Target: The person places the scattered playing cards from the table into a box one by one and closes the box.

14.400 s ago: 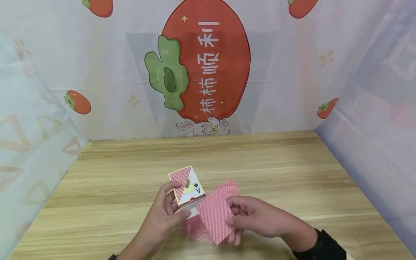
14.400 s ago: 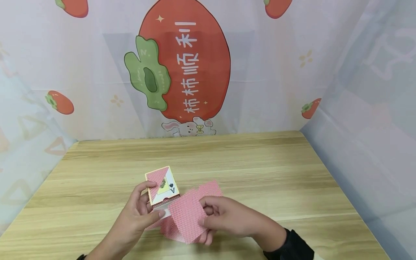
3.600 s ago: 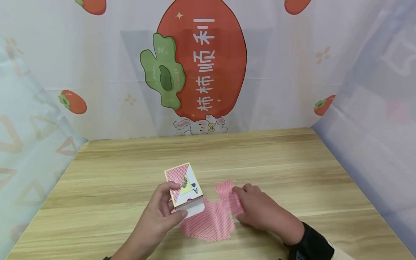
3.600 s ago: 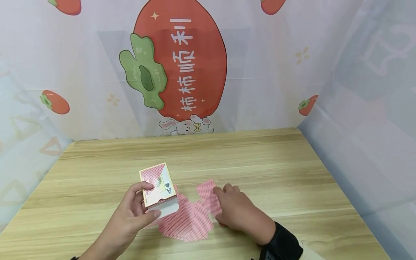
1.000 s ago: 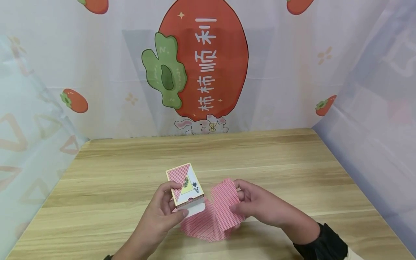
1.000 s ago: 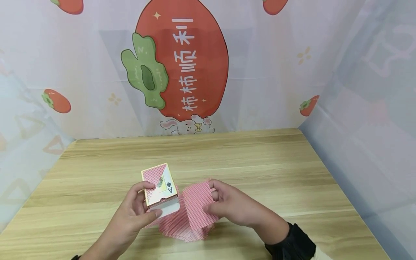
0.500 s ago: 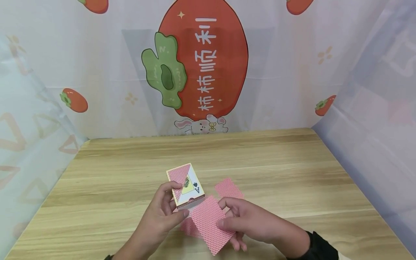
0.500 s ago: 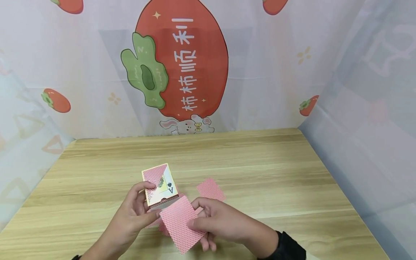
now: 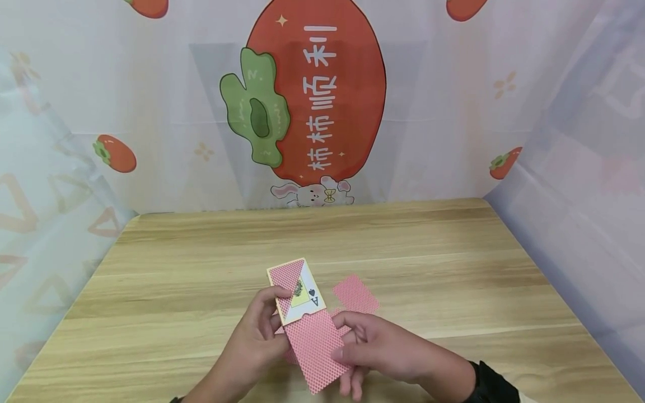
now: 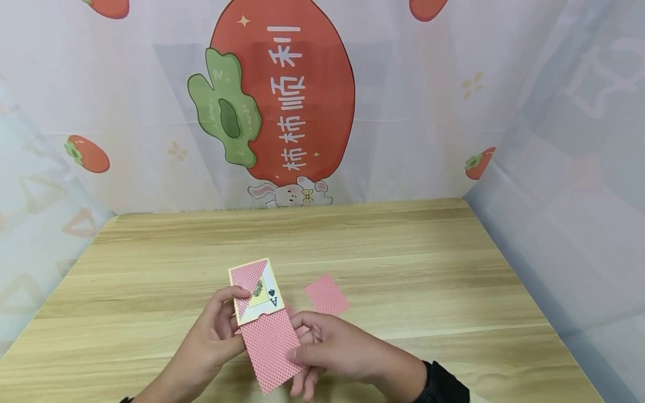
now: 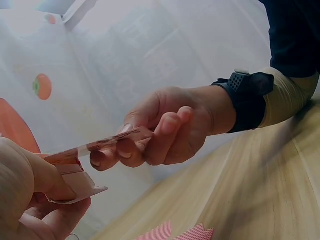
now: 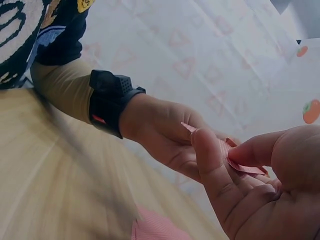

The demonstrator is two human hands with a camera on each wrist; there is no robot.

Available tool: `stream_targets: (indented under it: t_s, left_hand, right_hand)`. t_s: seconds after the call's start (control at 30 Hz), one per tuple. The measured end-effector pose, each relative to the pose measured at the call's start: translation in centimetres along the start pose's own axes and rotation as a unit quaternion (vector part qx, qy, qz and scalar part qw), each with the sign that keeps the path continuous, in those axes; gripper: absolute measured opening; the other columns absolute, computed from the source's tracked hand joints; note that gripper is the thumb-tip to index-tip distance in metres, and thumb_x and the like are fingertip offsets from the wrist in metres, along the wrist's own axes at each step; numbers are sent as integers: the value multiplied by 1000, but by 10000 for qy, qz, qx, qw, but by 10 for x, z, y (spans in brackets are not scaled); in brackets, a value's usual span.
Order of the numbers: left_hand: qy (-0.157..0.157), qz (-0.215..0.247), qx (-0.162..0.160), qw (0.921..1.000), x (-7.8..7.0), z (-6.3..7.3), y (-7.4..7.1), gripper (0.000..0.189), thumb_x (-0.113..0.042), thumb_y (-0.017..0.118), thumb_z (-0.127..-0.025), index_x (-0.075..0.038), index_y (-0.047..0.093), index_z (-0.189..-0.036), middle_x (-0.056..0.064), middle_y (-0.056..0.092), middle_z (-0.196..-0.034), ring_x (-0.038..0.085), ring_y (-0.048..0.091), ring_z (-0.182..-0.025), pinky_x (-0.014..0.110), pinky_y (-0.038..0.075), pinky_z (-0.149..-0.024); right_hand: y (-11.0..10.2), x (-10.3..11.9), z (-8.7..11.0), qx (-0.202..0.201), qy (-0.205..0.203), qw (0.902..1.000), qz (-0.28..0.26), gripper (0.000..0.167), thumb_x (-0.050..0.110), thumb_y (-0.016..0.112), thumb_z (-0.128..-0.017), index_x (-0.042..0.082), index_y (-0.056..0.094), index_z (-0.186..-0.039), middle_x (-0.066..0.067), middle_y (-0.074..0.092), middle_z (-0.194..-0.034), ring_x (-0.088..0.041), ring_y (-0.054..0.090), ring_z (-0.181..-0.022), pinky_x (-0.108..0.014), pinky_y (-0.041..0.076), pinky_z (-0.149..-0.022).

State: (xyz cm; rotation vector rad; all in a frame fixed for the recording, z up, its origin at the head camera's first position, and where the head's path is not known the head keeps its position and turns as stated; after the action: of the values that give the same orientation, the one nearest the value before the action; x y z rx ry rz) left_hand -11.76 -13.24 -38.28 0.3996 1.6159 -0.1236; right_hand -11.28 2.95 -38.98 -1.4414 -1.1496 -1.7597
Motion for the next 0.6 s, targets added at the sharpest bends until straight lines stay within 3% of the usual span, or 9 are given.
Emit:
stream_targets:
  t_s: [0.07, 0.2, 0.3, 0.47, 0.6]
  left_hand:
    - [-37, -38, -31, 10000, 0, 0, 0, 64, 17, 58, -86, -5, 29, -139, 21, 35, -145, 25, 60, -118, 36, 61, -83]
    - [-157, -102, -109, 9998, 1, 1, 0, 66, 18, 58, -85, -6, 29, -140, 19, 35, -146, 26, 59, -119, 36, 60, -85]
    - [-240, -114, -127, 9996, 2, 1, 0, 67, 19, 57, -85, -8, 29, -140, 18, 34, -148, 26, 59, -121, 37, 60, -88]
    - [-272, -85, -80, 9996, 3, 0, 1, 67, 19, 56, -85, -7, 28, -140, 18, 32, -151, 26, 59, -122, 38, 59, -90]
    - [-220, -77, -29, 9997, 2, 1, 2, 66, 19, 56, -85, -7, 28, -139, 19, 33, -149, 26, 59, -121, 38, 59, -89]
  right_hand:
    - [1, 2, -1, 92, -118, 9997, -210, 40, -1, 55, -100, -5, 38, -136, -41, 62, -100, -16, 72, -74, -49, 62, -66]
    - [4, 4, -2, 219, -268, 9967, -740, 61, -11, 60, -94, -5, 30, -147, -26, 62, -122, -21, 72, -92, -29, 61, -76]
    - [5, 6, -2, 182, -395, 9958, -802, 68, -12, 62, -93, -4, 27, -151, -24, 61, -125, -23, 72, -98, -29, 61, -79]
    - [-1, 9, 0, -474, -468, 9975, 223, 61, -1, 69, -93, -4, 38, -146, -18, 65, -110, -19, 72, -88, -41, 63, -73]
    - [-5, 12, 2, -978, -346, 9880, 1144, 60, 9, 78, -88, 0, 48, -139, -12, 67, -104, -15, 70, -84, -42, 63, -72]
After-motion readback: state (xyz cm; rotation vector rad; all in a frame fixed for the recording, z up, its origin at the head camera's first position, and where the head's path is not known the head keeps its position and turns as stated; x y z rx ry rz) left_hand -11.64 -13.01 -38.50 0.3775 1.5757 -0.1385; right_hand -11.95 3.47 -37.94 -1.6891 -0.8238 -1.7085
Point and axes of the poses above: each hand's wrist, its own z-axis away from the middle knuckle, its own y-axis out of the palm, x = y × z, the point moved 8 cm from there along -z, towards the middle knuckle
